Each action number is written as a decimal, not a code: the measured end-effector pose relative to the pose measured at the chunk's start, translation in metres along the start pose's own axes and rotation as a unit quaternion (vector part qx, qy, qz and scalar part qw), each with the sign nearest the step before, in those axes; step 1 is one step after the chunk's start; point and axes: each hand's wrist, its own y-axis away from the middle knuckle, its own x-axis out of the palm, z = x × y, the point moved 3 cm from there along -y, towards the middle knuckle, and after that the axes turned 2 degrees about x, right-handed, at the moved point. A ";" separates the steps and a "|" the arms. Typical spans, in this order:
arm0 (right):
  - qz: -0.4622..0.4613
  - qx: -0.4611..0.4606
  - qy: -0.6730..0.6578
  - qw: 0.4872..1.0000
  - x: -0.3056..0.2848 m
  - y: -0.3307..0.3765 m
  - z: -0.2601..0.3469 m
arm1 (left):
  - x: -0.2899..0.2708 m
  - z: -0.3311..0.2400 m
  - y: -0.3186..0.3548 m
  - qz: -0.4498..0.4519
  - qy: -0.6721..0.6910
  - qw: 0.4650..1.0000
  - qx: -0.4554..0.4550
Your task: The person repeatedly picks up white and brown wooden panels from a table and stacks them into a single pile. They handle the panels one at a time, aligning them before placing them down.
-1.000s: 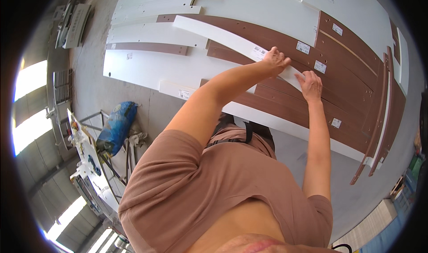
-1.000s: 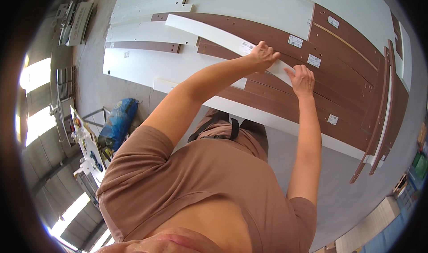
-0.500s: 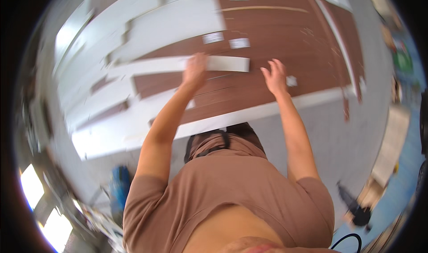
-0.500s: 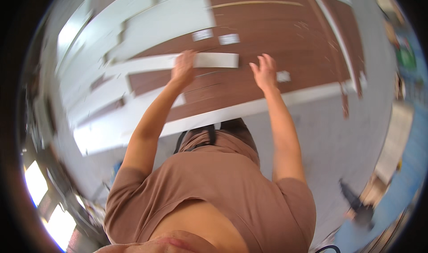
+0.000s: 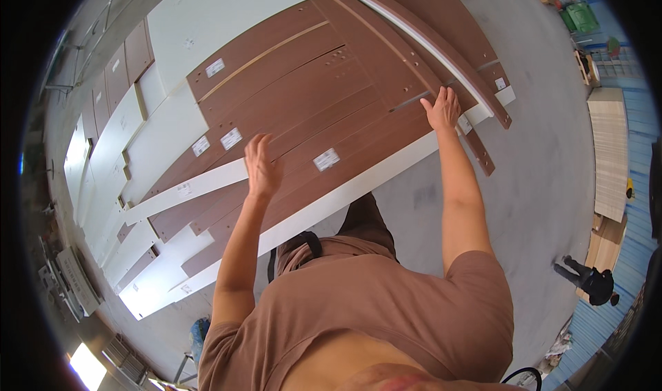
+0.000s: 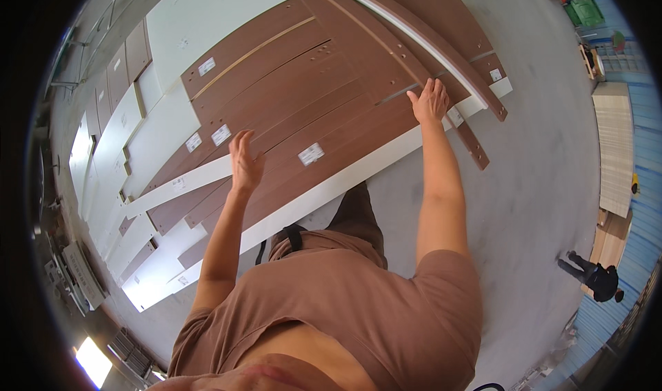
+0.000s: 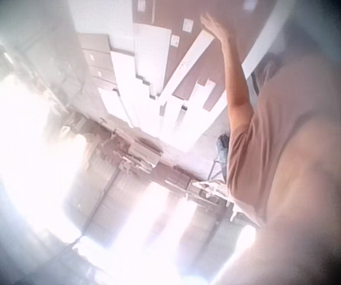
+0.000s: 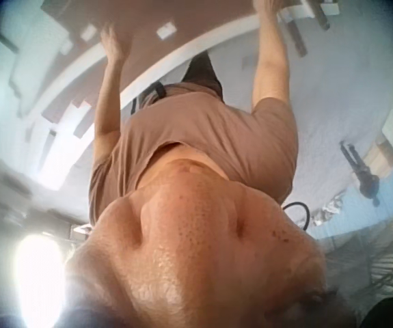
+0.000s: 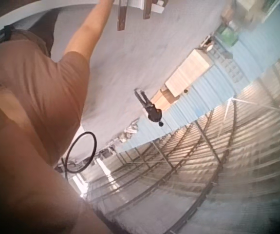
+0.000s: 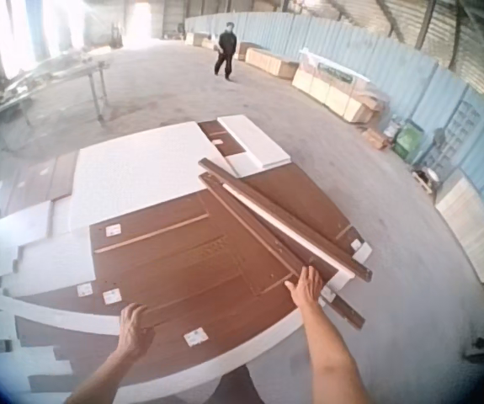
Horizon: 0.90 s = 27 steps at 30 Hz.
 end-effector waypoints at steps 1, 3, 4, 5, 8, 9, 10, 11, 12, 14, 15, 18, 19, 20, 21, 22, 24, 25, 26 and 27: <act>0.016 0.009 0.010 1.000 0.008 -0.006 -0.015 | 0.023 -0.019 -0.011 0.010 0.015 1.000 -0.020; 0.070 0.007 0.007 0.997 0.024 -0.019 -0.034 | 0.069 -0.054 -0.039 0.039 0.071 0.995 -0.065; 0.098 0.005 0.005 0.995 0.031 -0.026 -0.043 | 0.091 -0.069 -0.052 0.059 0.111 0.988 -0.093; 0.103 -0.006 0.007 0.995 0.037 -0.034 -0.047 | 0.111 -0.082 -0.064 0.076 0.155 0.977 -0.123; -0.063 -0.089 -0.055 0.993 0.035 -0.035 -0.058 | 0.164 -0.112 -0.104 0.116 0.239 0.950 -0.162; -0.007 -0.065 -0.055 0.996 0.040 -0.039 -0.064 | 0.179 -0.121 -0.117 0.124 0.248 0.946 -0.166; 0.013 -0.078 -0.074 0.994 0.042 -0.043 -0.066 | 0.192 -0.128 -0.127 0.132 0.257 0.942 -0.171; 0.034 -0.091 -0.094 0.991 0.043 -0.046 -0.066 | 0.203 -0.136 -0.136 0.139 0.264 0.938 -0.177; 0.066 -0.096 -0.109 0.987 0.044 -0.048 -0.066 | 0.215 -0.141 -0.145 0.152 0.287 0.922 -0.212; 0.023 -0.140 -0.183 0.973 0.033 -0.045 -0.061 | 0.235 -0.151 -0.167 0.180 0.322 0.885 -0.285; 0.015 -0.152 -0.195 0.969 0.027 -0.043 -0.057 | 0.244 -0.157 -0.178 0.153 0.366 0.859 -0.323; 0.040 -0.180 -0.238 0.954 0.006 -0.025 -0.041 | 0.272 -0.173 -0.199 0.081 0.490 0.751 -0.435; 0.054 -0.186 -0.253 0.948 0.000 -0.023 -0.038 | 0.279 -0.177 -0.207 0.056 0.537 0.711 -0.451; 0.073 -0.185 -0.273 0.941 -0.005 -0.025 -0.038 | 0.284 -0.179 -0.211 0.031 0.582 0.667 -0.464; 0.091 -0.186 -0.293 0.934 -0.008 -0.029 -0.039 | 0.284 -0.180 -0.212 0.016 0.596 0.659 -0.458; 0.107 -0.190 -0.314 0.924 -0.008 -0.034 -0.038 | 0.283 -0.179 -0.211 -0.001 0.609 0.652 -0.451; 0.039 -0.174 -0.278 0.944 -0.005 -0.077 -0.060 | 0.272 -0.176 -0.208 -0.021 0.607 0.653 -0.452; -0.014 -0.158 -0.210 0.965 -0.001 -0.101 -0.075 | 0.264 -0.173 -0.203 -0.024 0.593 0.659 -0.463; -0.071 -0.133 -0.178 0.972 0.004 -0.124 -0.087 | 0.256 -0.172 -0.199 -0.026 0.578 0.663 -0.474; -0.076 -0.097 -0.090 0.988 0.012 -0.143 -0.098 | 0.244 -0.172 -0.193 -0.037 0.594 0.660 -0.457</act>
